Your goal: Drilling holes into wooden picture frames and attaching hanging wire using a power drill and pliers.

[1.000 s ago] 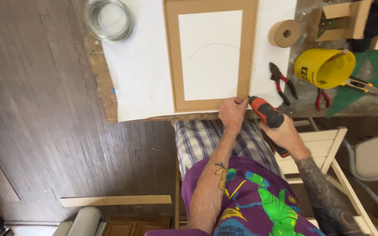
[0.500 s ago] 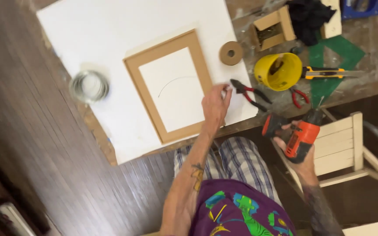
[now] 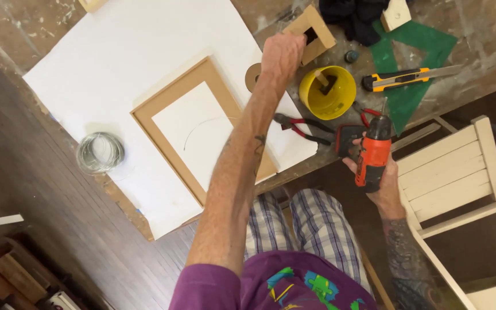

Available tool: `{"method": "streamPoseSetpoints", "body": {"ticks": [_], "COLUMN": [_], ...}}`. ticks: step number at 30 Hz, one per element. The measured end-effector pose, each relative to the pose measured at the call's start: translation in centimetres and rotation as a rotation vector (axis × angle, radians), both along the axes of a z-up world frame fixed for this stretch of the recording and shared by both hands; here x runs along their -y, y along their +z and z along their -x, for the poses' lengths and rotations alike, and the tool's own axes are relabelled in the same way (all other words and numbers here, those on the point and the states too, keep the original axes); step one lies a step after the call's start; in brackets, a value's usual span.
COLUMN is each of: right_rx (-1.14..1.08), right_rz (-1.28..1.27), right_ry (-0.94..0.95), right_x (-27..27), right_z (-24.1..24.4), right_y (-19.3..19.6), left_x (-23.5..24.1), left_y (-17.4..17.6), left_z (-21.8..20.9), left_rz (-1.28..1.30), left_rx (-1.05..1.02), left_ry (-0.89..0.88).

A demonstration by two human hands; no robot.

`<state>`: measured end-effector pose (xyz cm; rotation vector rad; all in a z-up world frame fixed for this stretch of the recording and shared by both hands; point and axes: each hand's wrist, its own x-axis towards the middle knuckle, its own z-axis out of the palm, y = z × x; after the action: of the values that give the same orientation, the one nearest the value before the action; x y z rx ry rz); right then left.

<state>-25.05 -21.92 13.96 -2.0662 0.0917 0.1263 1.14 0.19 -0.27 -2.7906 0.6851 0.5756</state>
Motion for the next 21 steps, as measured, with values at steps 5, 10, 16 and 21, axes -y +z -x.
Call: {"method": "streamPoseSetpoints", "body": {"ticks": [5,10,16,21], "right_rx": [-0.105,0.002,-0.061,-0.135], "right_rz": [0.013,0.006,0.029,0.035], "right_ry": [0.089,0.098,0.077,-0.031], "right_x": [1.9,1.6,1.1,0.2], "right_z": [-0.5,-1.9,-2.6,0.1], "right_y": [0.2,-1.3,-0.8,0.4], "left_x": [0.1,0.3,-1.4,-3.7], "left_y": [-1.7,-1.2,-1.5,1.6], "left_z": [-1.0,-2.0,-2.2,0.4], "left_rz": [-0.004,-0.032,0.046,0.266], "left_rx": [0.060,0.086,0.219,0.373], "left_ry": [-0.098,-0.219,-0.384,-0.387]}}
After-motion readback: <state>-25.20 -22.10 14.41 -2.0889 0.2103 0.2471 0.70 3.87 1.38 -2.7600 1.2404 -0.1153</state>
